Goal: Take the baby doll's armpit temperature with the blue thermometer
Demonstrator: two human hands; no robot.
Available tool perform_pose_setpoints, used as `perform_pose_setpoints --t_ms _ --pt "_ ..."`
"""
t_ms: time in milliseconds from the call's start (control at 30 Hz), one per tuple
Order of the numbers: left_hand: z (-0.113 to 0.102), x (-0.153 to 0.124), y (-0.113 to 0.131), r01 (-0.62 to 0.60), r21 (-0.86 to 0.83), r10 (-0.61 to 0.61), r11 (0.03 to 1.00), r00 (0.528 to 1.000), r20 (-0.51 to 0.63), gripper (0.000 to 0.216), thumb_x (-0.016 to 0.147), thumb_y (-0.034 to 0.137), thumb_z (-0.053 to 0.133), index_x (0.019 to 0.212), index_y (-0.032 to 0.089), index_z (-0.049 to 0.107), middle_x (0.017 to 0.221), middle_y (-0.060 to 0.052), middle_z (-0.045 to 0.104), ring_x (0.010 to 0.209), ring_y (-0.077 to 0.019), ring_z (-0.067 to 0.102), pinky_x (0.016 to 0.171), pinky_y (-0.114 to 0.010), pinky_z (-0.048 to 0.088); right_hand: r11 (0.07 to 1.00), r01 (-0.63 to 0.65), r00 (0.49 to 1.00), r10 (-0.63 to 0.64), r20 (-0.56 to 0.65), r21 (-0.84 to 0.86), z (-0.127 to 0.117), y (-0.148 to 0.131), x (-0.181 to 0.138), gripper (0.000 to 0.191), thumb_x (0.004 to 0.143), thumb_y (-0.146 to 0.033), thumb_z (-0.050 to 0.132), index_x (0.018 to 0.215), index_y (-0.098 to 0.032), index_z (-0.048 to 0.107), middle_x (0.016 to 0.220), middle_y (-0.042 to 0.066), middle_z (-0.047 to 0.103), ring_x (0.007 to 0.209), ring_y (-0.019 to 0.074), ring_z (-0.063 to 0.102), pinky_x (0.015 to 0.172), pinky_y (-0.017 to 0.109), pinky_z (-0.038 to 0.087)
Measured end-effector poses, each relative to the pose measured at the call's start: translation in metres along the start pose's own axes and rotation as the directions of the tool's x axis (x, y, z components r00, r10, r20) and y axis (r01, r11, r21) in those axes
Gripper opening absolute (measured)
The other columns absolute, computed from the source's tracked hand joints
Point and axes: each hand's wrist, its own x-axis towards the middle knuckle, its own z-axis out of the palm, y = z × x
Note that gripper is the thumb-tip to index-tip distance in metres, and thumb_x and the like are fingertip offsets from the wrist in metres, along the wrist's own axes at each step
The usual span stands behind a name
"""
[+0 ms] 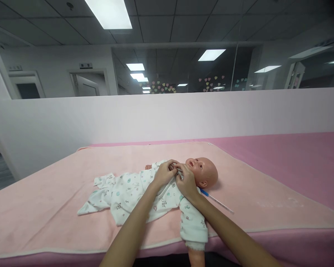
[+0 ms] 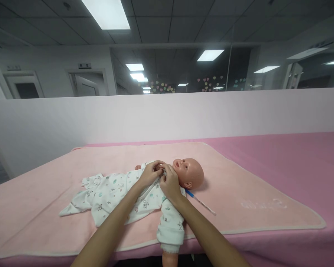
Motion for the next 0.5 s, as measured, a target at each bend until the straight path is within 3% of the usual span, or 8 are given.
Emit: perform_pose_setpoints --t_ms 500 --pt "-0.0014 -0.0014 0.0024 -0.009 0.07 0.008 0.997 1.0 0.01 0.034 0.064 0.011 0.045 0.094 0.017 0.06 0.076 0.001 0.061 0.066 -0.0109 0.052 0.062 -0.02 0.04 1.0 0.004 1.0 -0.004 0.006 -0.01 0.0017 0.002 -0.0004 0.04 0.059 0.0 0.036 0.09 -0.018 0.055 0.089 0.005 0.059 0.085 0.0187 0.054 0.076 0.032 0.046"
